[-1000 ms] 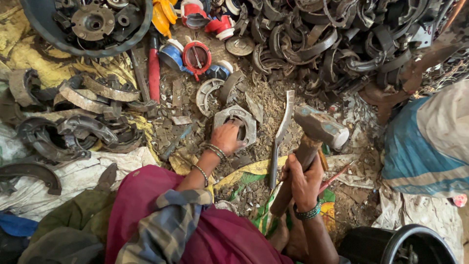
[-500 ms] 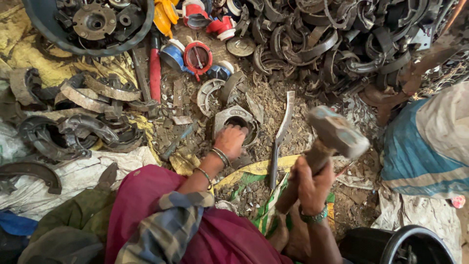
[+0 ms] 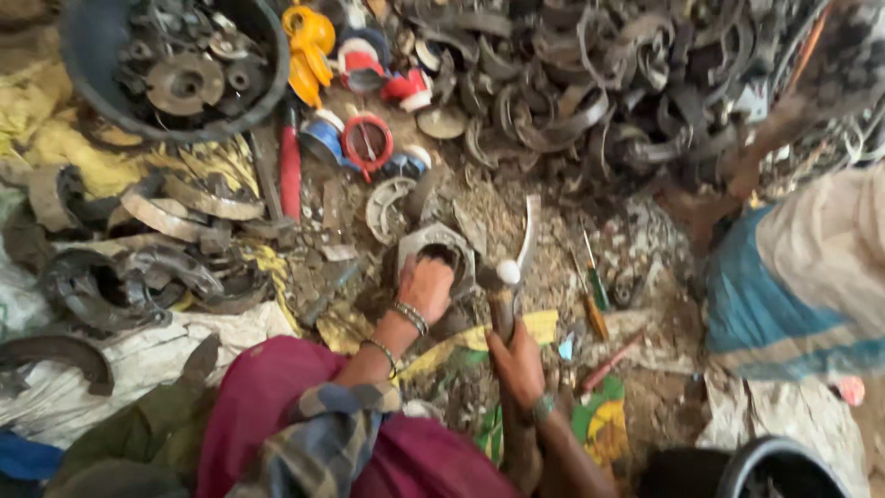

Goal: The person sits on the floor and uses a hammer to repeatedly strike a metal part placed on a metal block, breaking it into smaller pieces. The person handles the metal parts by hand, repositioning them as needed during the process.

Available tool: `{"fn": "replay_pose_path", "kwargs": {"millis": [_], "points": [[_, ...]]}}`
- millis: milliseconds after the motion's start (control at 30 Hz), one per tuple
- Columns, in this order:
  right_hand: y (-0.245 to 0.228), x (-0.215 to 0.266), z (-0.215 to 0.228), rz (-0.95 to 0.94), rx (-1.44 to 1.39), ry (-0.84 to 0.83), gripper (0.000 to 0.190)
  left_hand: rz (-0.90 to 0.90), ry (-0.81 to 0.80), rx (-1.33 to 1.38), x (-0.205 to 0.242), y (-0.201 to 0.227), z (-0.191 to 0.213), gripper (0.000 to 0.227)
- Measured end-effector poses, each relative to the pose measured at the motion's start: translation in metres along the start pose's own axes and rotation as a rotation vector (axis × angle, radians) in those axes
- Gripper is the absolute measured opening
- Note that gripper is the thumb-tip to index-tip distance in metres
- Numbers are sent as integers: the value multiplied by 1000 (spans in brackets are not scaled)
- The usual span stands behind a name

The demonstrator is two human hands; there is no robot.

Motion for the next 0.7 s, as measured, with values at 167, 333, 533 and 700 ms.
{"fn": "replay_pose_path", "kwargs": {"millis": [167, 333, 533, 700], "points": [[21, 16, 25, -425, -197, -78, 36, -118, 270, 78, 17, 1, 6, 13], [-46, 10, 125, 117, -695, 314, 29, -84, 33, 21, 7, -3, -15, 9], [3, 6, 69, -127, -465, 231, 23, -102, 29, -52, 1, 3, -16, 8], [0, -13, 11, -26, 90, 18, 39, -106, 159, -210, 0, 9, 6, 11]]}}
Point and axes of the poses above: each hand's wrist, its own x-axis away from the middle knuckle, its own z-axis out of the back of the hand, y = z × x, the point moved 9 cm from there along -x, towards the middle knuckle, and after that the axes turned 5 degrees about x, right-handed, at the moved point
